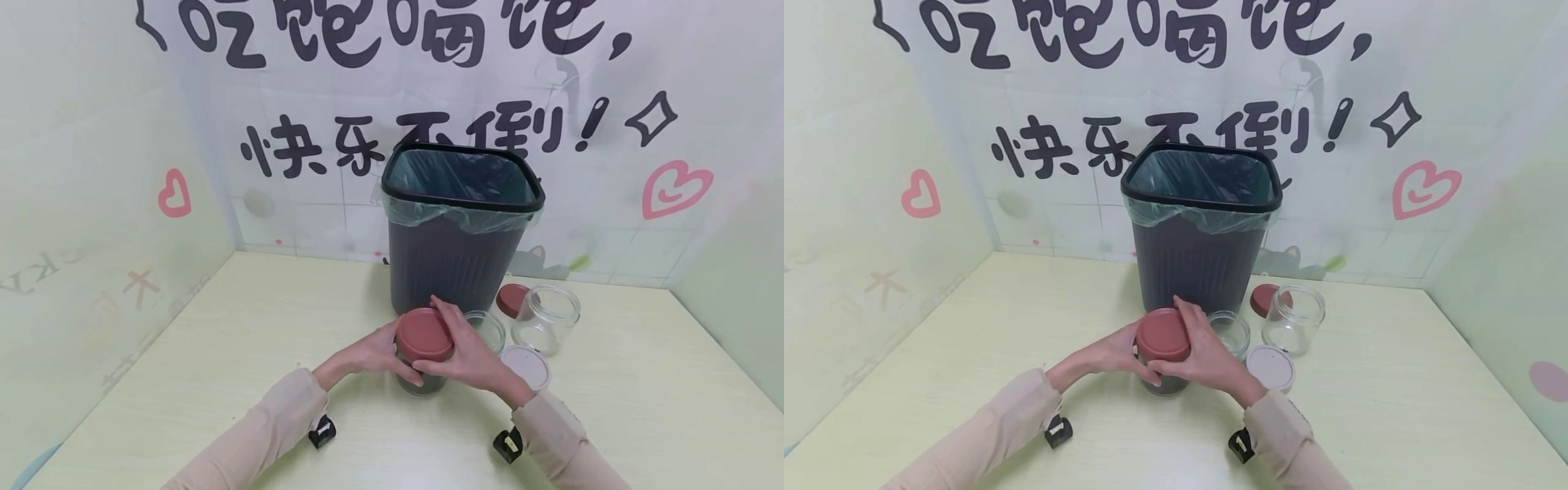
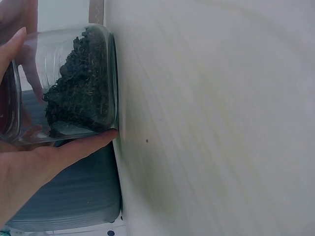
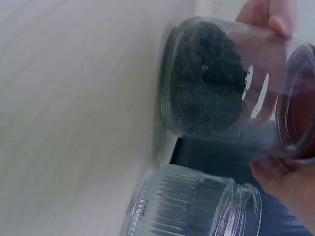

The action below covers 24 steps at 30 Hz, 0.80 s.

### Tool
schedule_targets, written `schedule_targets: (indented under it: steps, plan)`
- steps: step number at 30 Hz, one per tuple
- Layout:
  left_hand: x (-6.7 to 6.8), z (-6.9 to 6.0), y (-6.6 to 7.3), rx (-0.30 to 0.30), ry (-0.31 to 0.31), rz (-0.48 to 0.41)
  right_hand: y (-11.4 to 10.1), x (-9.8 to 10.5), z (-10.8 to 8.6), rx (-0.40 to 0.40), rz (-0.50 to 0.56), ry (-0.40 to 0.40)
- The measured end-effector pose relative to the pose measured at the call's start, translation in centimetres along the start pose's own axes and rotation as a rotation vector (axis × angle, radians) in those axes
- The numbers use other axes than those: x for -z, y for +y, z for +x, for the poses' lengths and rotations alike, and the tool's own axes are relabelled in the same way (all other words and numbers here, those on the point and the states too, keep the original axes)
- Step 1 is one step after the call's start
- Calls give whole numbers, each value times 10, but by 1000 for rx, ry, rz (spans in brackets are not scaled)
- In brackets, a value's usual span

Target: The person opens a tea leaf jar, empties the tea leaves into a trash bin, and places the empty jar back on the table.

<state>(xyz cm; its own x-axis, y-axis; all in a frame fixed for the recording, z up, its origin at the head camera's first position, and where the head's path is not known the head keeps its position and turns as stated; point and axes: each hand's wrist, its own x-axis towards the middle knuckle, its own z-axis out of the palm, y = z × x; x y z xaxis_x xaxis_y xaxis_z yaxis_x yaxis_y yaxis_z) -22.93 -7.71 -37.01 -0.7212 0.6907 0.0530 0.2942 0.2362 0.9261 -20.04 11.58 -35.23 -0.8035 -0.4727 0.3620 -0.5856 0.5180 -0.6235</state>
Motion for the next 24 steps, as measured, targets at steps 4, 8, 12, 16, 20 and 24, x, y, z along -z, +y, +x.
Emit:
schedule_targets:
  steps: [4, 8, 12, 16, 20, 24]
  plan:
    - [0, 0, 0, 0, -2, -2, -4, -7, -1, -67, -18, 110]
    - [0, 0, 0, -12, -2, 8, -8, -16, -1, -47, -143, 232]
    - [0, 0, -1, -13, 5, 34, -11, -22, -2, -35, -247, 293]
    - [0, 0, -2, -23, 10, 35, -12, -25, -1, -39, -268, 311]
    - [-1, 0, -2, -11, 14, 19, -12, -24, 0, -37, -263, 292]
    - [-1, 0, -2, 14, 17, 14, -11, -20, 0, -57, -192, 233]
